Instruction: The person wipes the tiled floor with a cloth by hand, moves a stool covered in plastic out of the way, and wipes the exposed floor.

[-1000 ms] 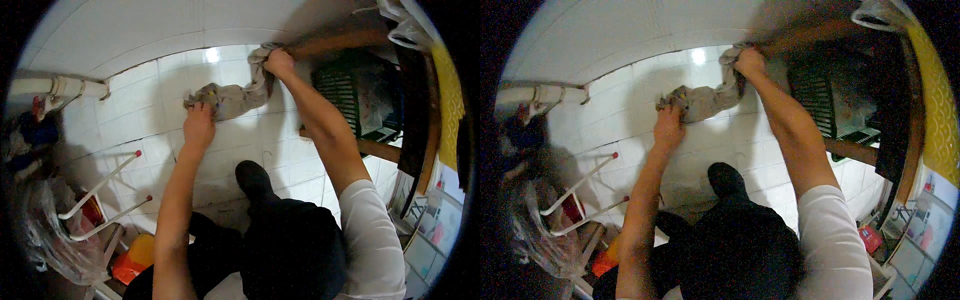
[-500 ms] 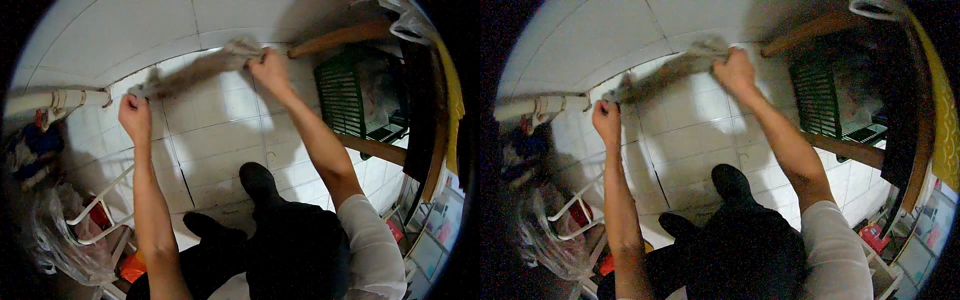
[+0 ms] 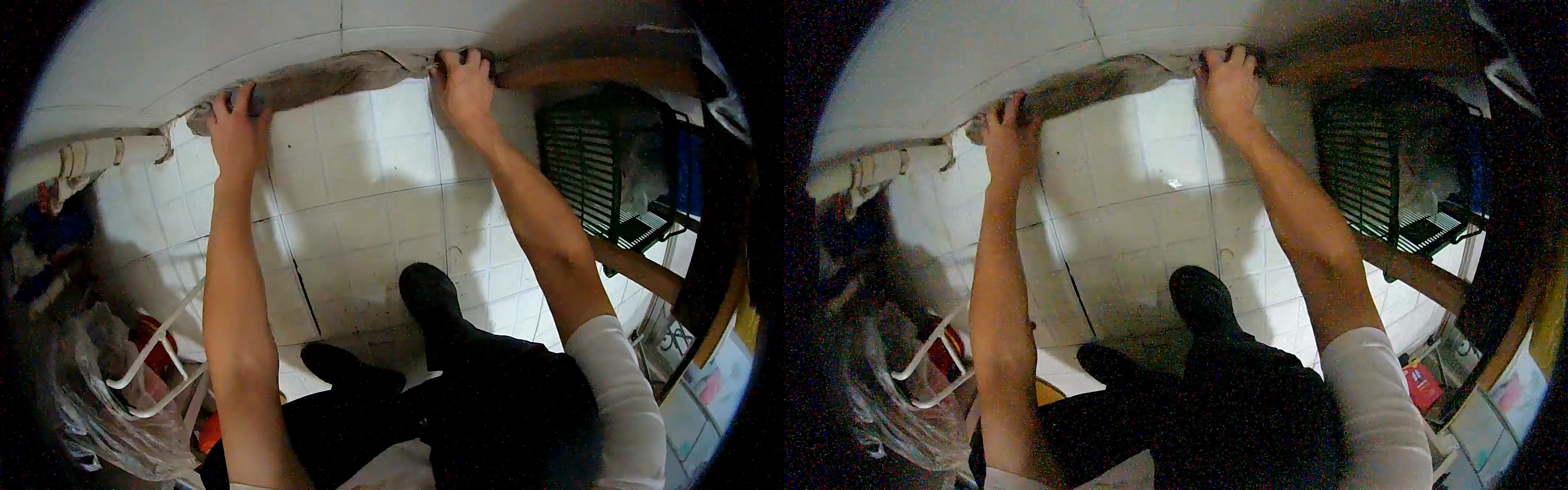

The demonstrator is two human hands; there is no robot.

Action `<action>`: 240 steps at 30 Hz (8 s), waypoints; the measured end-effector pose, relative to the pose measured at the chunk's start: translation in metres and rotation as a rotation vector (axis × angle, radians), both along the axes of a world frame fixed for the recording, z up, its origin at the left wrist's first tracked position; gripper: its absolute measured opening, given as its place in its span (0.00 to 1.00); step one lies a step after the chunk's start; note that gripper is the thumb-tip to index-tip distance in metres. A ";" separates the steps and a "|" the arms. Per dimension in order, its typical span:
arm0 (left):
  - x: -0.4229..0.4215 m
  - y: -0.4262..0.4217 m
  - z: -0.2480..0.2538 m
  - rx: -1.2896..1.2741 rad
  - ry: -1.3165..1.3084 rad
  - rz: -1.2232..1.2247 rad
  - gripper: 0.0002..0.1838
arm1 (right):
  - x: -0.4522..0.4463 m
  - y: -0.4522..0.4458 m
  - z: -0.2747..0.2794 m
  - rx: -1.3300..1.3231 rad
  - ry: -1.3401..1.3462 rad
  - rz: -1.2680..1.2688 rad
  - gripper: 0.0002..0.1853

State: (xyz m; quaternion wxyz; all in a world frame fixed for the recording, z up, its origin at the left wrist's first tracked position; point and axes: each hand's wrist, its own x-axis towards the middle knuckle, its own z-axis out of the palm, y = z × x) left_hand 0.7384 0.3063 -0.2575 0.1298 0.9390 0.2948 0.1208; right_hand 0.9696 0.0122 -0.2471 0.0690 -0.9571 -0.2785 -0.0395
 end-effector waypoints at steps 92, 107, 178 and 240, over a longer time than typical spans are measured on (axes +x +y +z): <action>0.103 -0.026 0.001 -0.795 -0.801 0.817 0.20 | -0.054 0.141 -0.007 1.086 0.691 -0.409 0.17; 0.046 0.033 -0.059 -0.138 -0.505 0.588 0.22 | -0.064 0.149 -0.014 1.325 1.197 -0.510 0.07; -0.131 -0.041 0.090 -0.727 1.130 -0.270 0.21 | -0.135 -0.117 0.065 0.144 0.088 0.288 0.18; -0.408 -0.146 0.078 -0.908 0.520 0.186 0.24 | -0.235 -0.045 0.059 -0.378 0.444 0.976 0.21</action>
